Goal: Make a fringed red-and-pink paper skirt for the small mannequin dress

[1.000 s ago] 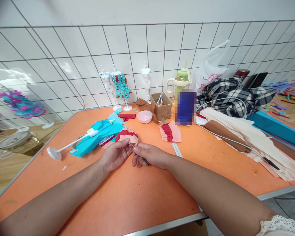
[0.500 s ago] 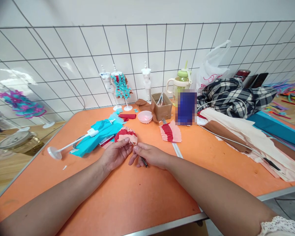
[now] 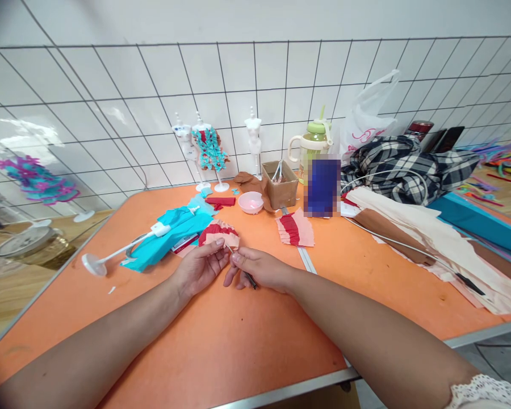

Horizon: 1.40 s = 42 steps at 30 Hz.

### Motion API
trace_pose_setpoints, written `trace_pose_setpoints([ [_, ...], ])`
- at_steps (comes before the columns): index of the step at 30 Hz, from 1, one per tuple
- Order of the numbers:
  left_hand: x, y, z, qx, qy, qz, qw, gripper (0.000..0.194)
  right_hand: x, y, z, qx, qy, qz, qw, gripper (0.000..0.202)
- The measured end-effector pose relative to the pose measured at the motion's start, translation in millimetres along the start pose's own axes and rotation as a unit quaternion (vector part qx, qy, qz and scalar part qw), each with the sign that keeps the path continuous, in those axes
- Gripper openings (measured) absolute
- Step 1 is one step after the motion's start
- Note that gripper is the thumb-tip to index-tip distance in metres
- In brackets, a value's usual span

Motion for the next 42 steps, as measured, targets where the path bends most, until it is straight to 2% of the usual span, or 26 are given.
trace_pose_setpoints([
  [12, -1.9, 2.8, 1.1, -0.002, 0.015, -0.003, 1.0, 0.015, -1.1, -0.3, 0.7, 0.026, -0.02, -0.002, 0.999, 0.039],
  [38, -0.9, 0.2, 0.0, -0.004, 0.016, -0.011, 1.0, 0.015, 0.0, 1.4, -0.5, 0.001, -0.016, 0.014, 1.0, 0.04],
  [42, -0.4, 3.6, 0.0, -0.008, 0.022, 0.003, 1.0, 0.014, -1.8, -1.1, 2.2, -0.007, -0.037, 0.005, 0.999, 0.038],
])
Point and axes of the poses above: each hand's wrist, its own x-axis towards the middle knuckle, its own z-axis out of the palm, y = z × x, the point moved 6 cm from there along x, towards the middle knuckle, and after that the axes turned 13 degrees about z, right-handed, at the moved point
